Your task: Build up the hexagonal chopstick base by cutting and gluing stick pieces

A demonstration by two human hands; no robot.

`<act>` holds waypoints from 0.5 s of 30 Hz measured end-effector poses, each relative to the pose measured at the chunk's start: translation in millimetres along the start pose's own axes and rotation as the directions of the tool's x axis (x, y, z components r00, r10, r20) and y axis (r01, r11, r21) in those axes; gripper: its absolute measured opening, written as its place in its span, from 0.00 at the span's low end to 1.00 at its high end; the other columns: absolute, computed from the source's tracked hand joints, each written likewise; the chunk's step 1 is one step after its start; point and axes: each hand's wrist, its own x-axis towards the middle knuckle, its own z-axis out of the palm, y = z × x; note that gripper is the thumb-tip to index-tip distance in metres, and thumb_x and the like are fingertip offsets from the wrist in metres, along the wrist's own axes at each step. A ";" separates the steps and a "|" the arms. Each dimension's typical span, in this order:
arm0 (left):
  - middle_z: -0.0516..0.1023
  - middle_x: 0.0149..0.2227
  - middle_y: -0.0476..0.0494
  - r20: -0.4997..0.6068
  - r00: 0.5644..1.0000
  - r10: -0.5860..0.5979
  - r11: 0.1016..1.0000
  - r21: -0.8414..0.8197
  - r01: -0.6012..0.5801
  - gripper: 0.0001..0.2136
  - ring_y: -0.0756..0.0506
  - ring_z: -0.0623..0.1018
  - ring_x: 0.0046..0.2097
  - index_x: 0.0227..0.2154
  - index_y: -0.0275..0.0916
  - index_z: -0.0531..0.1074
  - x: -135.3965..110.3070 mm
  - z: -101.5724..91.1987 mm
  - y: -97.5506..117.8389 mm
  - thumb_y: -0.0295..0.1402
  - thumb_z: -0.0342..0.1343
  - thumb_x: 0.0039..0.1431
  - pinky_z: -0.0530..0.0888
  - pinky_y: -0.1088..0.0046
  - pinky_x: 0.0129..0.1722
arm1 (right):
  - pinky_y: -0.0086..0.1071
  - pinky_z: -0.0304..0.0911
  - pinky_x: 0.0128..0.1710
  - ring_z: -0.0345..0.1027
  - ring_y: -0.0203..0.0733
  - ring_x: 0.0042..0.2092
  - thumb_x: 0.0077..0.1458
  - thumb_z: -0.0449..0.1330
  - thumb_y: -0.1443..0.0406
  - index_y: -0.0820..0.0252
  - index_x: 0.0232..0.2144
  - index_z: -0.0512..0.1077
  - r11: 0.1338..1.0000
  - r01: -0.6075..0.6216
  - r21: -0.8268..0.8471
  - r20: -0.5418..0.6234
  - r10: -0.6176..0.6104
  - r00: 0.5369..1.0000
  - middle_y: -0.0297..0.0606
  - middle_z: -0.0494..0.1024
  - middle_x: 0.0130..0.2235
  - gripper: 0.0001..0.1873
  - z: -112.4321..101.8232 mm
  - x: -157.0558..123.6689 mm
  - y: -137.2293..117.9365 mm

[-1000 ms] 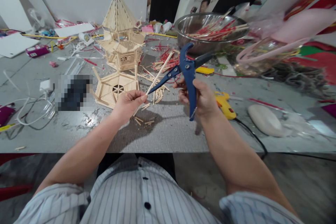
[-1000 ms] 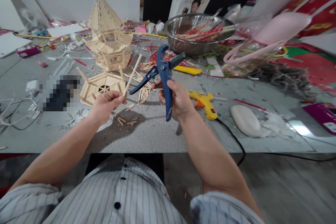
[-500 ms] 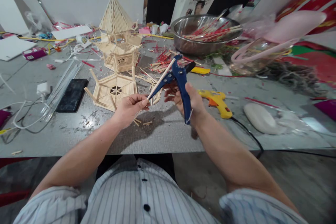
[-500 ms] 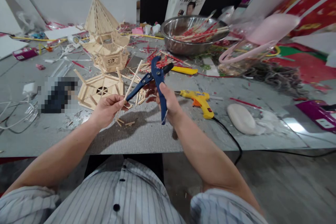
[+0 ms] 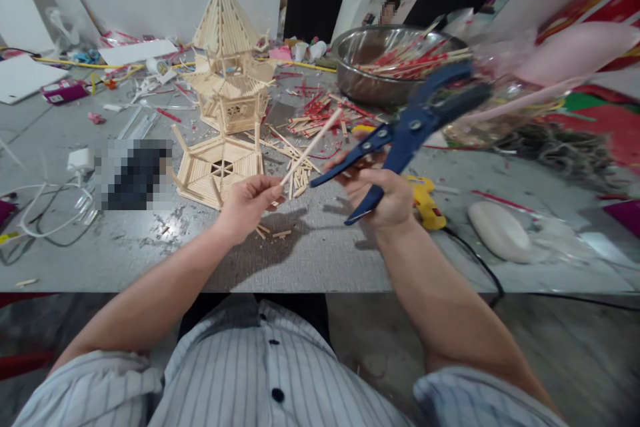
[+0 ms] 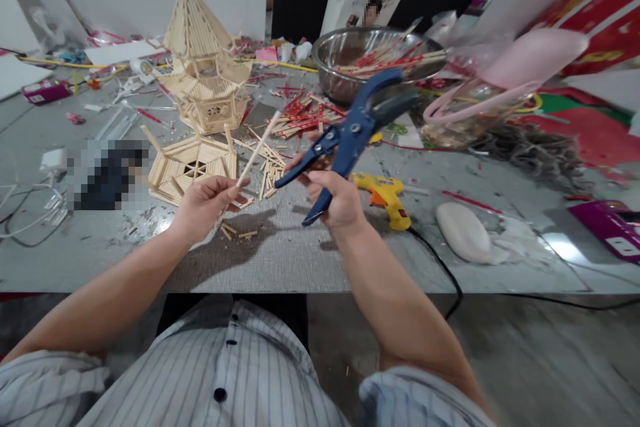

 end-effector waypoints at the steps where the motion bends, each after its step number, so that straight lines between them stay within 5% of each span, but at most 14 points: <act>1: 0.77 0.29 0.46 -0.029 1.000 0.007 1.000 -0.006 -0.007 0.09 0.55 0.73 0.25 0.26 0.35 0.70 1.0 -1.8 0.7 0.36 0.59 0.49 0.69 0.80 0.24 | 0.45 0.63 0.41 0.68 0.49 0.43 0.47 0.46 0.56 0.50 0.36 0.68 0.999 0.048 -0.004 -0.088 -0.048 0.995 0.39 0.73 0.32 0.16 -4.3 0.8 3.5; 3: 0.77 0.25 0.48 -0.041 0.999 0.034 0.999 -0.039 -0.036 0.09 0.57 0.69 0.19 0.26 0.35 0.69 2.5 -4.6 1.9 0.36 0.59 0.49 0.66 0.80 0.19 | 0.45 0.63 0.43 0.68 0.49 0.41 0.45 0.54 0.59 0.50 0.35 0.69 0.996 0.055 -0.071 -0.211 -0.069 0.975 0.38 0.73 0.31 0.12 -10.4 2.8 11.9; 5: 0.75 0.22 0.50 -0.033 0.997 0.063 0.993 -0.102 -0.066 0.10 0.57 0.65 0.16 0.25 0.36 0.69 3.3 -6.4 3.6 0.37 0.60 0.48 0.61 0.81 0.16 | 0.45 0.63 0.42 0.68 0.48 0.38 0.43 0.57 0.61 0.52 0.39 0.68 0.976 -0.019 -0.215 -0.210 -0.028 0.977 0.38 0.73 0.33 0.17 -11.7 5.5 20.3; 10: 0.75 0.22 0.51 -0.088 0.995 0.053 0.967 -0.244 -0.073 0.13 0.59 0.61 0.15 0.24 0.36 0.68 4.6 -8.7 9.0 0.40 0.63 0.44 0.55 0.81 0.14 | 0.48 0.62 0.44 0.68 0.53 0.42 0.39 0.56 0.65 0.60 0.52 0.63 0.769 0.067 -0.636 -0.004 -0.090 0.996 0.45 0.73 0.40 0.33 -2.9 11.7 31.3; 15: 0.66 0.16 0.55 -0.064 0.996 0.068 0.971 -0.225 -0.081 0.13 0.59 0.60 0.15 0.23 0.36 0.68 6.8 -10.4 4.6 0.39 0.64 0.43 0.52 0.81 0.14 | 0.45 0.63 0.47 0.67 0.53 0.46 0.40 0.55 0.66 0.59 0.55 0.60 0.676 0.167 -0.717 0.153 -0.081 0.985 0.47 0.72 0.45 0.35 3.7 10.2 29.5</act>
